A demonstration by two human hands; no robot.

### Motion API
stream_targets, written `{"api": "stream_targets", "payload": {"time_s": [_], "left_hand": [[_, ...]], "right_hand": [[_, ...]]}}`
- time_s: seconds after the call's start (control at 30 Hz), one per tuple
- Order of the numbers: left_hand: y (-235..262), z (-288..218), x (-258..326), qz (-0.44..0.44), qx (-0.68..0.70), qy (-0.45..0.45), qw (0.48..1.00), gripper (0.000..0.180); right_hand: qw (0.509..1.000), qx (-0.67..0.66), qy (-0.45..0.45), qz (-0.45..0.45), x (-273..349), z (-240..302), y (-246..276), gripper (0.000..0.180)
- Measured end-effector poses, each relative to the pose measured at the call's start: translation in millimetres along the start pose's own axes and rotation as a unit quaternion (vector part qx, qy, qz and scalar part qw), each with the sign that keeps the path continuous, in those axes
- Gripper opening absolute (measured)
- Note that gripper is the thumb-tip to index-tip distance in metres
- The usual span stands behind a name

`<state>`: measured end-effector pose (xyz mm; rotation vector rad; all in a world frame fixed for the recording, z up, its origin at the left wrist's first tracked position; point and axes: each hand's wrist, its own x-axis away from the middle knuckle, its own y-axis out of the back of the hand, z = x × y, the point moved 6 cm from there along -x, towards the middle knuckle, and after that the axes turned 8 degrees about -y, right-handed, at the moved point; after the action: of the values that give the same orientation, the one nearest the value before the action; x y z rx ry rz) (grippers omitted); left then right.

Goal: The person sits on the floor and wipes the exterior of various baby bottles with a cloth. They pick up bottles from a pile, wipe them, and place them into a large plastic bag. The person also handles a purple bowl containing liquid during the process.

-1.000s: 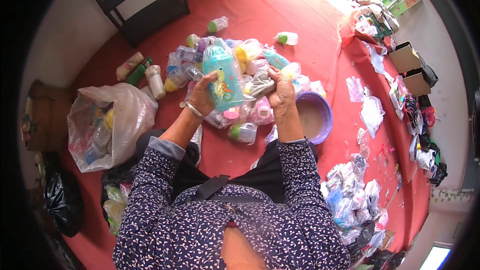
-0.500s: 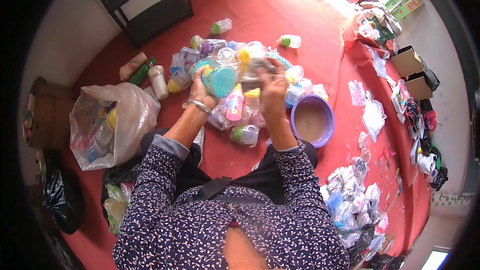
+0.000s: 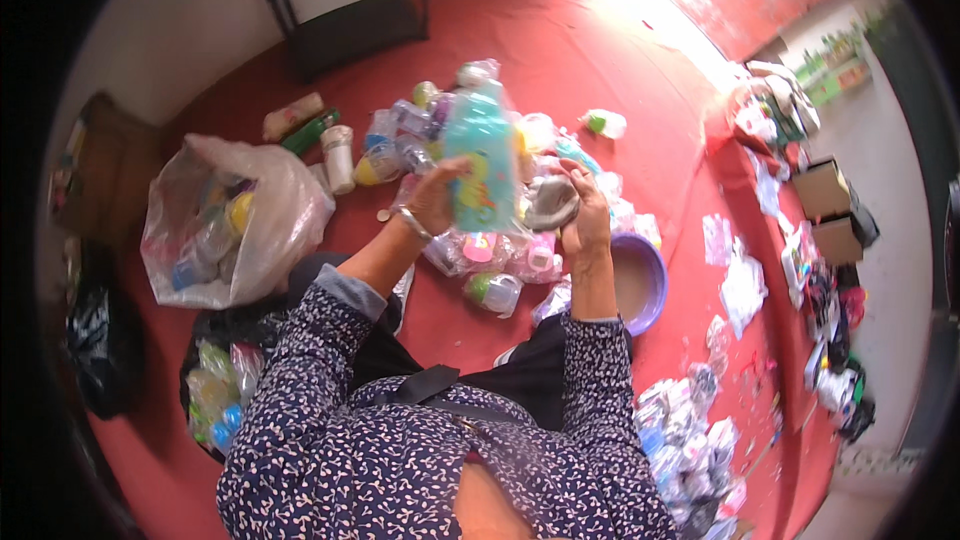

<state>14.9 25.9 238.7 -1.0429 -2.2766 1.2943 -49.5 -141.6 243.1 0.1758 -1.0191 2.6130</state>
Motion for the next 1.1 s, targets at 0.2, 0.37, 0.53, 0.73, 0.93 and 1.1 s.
{"api": "stream_targets", "payload": {"time_s": [0.2,0.37,0.53,0.73,0.93,1.1], "left_hand": [[-10.2,10.1,10.6,0.014,-0.211,-0.068,0.975,0.062],[-9.1,-12.1,17.2,0.012,-0.247,-0.104,0.963,0.067],[-1.9,-75.9,41.2,-0.066,-0.180,-0.196,0.962,0.054],[86.4,-210.8,148.9,-0.332,-0.161,-0.356,0.858,0.066],[198.7,-300.4,249.8,-0.541,-0.078,-0.428,0.720,0.063],[234.0,-280.2,239.3,-0.697,-0.139,-0.192,0.677,0.076]], "right_hand": [[0.878,0.477,0.019,0.022,15.8,-21.9,-26.3,0.034],[0.960,0.275,-0.024,-0.048,10.4,-30.5,-20.0,0.030],[0.975,0.192,-0.084,-0.076,-9.1,-33.7,24.0,0.022],[0.974,0.204,-0.087,-0.035,-3.8,-34.9,4.5,0.018],[0.971,0.227,-0.062,-0.051,-9.1,-36.9,11.2,0.019],[0.966,0.235,-0.075,-0.082,-17.6,-35.1,30.3,0.022]]}}
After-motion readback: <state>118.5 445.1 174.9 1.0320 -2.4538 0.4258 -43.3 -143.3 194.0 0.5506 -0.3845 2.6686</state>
